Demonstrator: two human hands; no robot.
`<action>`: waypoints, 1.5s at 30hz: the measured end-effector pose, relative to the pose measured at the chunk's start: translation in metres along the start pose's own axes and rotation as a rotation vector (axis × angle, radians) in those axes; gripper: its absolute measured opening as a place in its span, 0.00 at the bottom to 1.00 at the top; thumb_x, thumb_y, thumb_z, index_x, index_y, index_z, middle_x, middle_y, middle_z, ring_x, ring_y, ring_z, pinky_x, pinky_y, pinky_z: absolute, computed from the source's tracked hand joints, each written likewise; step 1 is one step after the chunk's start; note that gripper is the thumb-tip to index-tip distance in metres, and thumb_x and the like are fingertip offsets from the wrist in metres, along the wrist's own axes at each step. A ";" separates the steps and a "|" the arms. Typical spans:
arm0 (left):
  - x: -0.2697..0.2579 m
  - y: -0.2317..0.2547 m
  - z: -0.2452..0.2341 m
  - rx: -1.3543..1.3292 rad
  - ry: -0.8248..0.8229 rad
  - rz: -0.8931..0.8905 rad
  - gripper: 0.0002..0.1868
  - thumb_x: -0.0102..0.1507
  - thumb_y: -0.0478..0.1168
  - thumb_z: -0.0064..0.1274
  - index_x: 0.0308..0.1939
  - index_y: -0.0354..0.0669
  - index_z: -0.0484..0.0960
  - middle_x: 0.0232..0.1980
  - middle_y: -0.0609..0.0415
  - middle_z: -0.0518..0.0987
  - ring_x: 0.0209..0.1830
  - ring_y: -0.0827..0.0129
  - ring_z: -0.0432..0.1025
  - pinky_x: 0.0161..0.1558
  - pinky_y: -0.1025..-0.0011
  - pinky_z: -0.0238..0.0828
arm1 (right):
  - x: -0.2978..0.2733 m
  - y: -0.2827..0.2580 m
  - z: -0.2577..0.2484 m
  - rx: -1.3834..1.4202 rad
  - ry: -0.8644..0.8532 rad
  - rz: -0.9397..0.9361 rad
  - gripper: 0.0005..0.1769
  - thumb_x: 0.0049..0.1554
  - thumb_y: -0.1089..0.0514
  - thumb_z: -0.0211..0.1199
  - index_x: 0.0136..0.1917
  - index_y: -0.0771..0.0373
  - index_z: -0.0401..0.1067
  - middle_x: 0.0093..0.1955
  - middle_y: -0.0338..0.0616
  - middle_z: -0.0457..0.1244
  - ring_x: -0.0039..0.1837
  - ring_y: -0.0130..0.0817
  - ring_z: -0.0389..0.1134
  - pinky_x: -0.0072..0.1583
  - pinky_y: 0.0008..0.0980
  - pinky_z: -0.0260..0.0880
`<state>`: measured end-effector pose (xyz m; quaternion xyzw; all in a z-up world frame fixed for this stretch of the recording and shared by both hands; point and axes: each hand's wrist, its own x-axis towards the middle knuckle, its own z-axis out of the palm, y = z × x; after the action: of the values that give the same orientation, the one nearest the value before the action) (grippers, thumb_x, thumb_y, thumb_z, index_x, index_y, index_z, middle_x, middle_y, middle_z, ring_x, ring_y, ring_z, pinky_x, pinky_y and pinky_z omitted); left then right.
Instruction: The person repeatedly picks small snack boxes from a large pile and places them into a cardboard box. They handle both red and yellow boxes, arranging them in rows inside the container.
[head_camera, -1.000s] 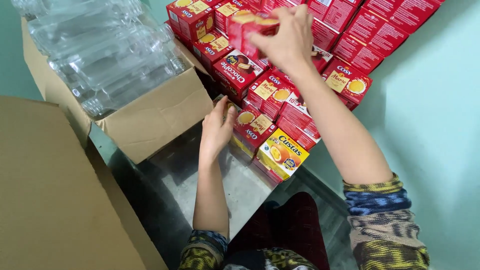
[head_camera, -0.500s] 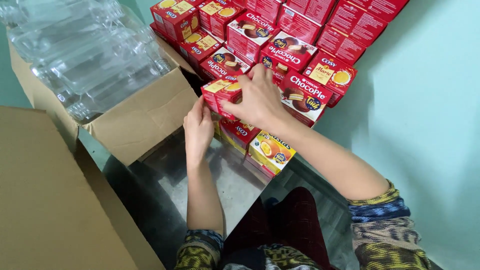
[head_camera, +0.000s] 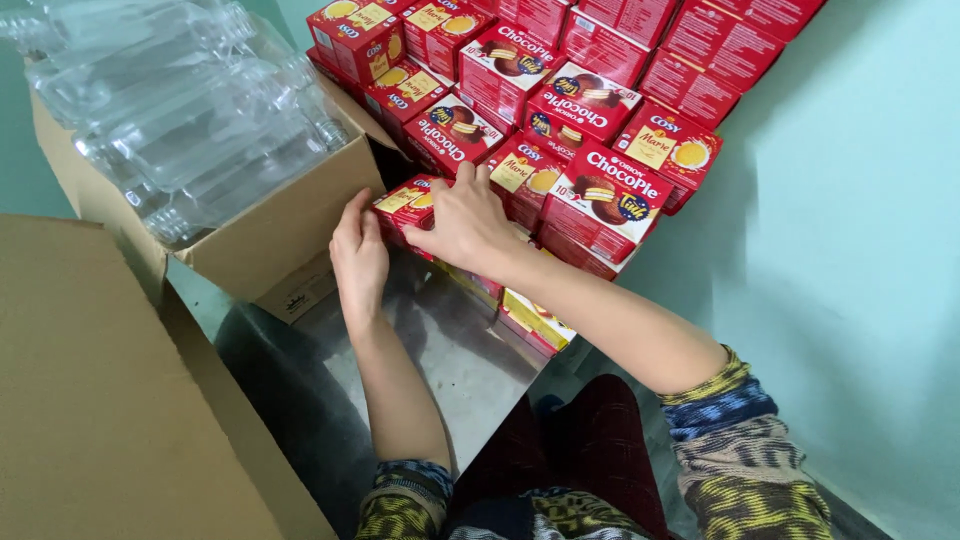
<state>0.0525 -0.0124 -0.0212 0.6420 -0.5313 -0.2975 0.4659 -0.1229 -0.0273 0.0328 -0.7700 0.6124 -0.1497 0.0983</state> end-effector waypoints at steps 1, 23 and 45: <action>0.000 -0.002 0.001 0.000 0.003 -0.003 0.25 0.76 0.41 0.40 0.76 0.50 0.80 0.70 0.37 0.82 0.74 0.33 0.71 0.75 0.40 0.65 | 0.003 -0.003 0.002 0.000 -0.003 -0.003 0.50 0.55 0.23 0.69 0.67 0.70 0.77 0.62 0.65 0.61 0.72 0.63 0.61 0.62 0.54 0.78; 0.000 0.006 0.037 -0.081 -0.133 0.030 0.37 0.75 0.48 0.57 0.84 0.34 0.66 0.74 0.22 0.74 0.77 0.27 0.67 0.76 0.38 0.62 | 0.033 0.050 0.073 0.111 0.080 -0.049 0.39 0.46 0.56 0.87 0.64 0.74 0.74 0.65 0.56 0.52 0.71 0.68 0.61 0.58 0.59 0.83; -0.056 0.051 0.063 0.508 -0.243 0.215 0.37 0.77 0.65 0.40 0.81 0.46 0.72 0.54 0.28 0.86 0.53 0.25 0.82 0.54 0.31 0.76 | -0.064 0.086 0.008 -0.045 0.398 -0.298 0.31 0.58 0.47 0.77 0.71 0.58 0.76 0.66 0.50 0.66 0.69 0.50 0.70 0.66 0.41 0.75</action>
<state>-0.0378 0.0239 -0.0054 0.6378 -0.7056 -0.1785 0.2521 -0.2117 0.0154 -0.0104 -0.8093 0.5024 -0.2973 -0.0647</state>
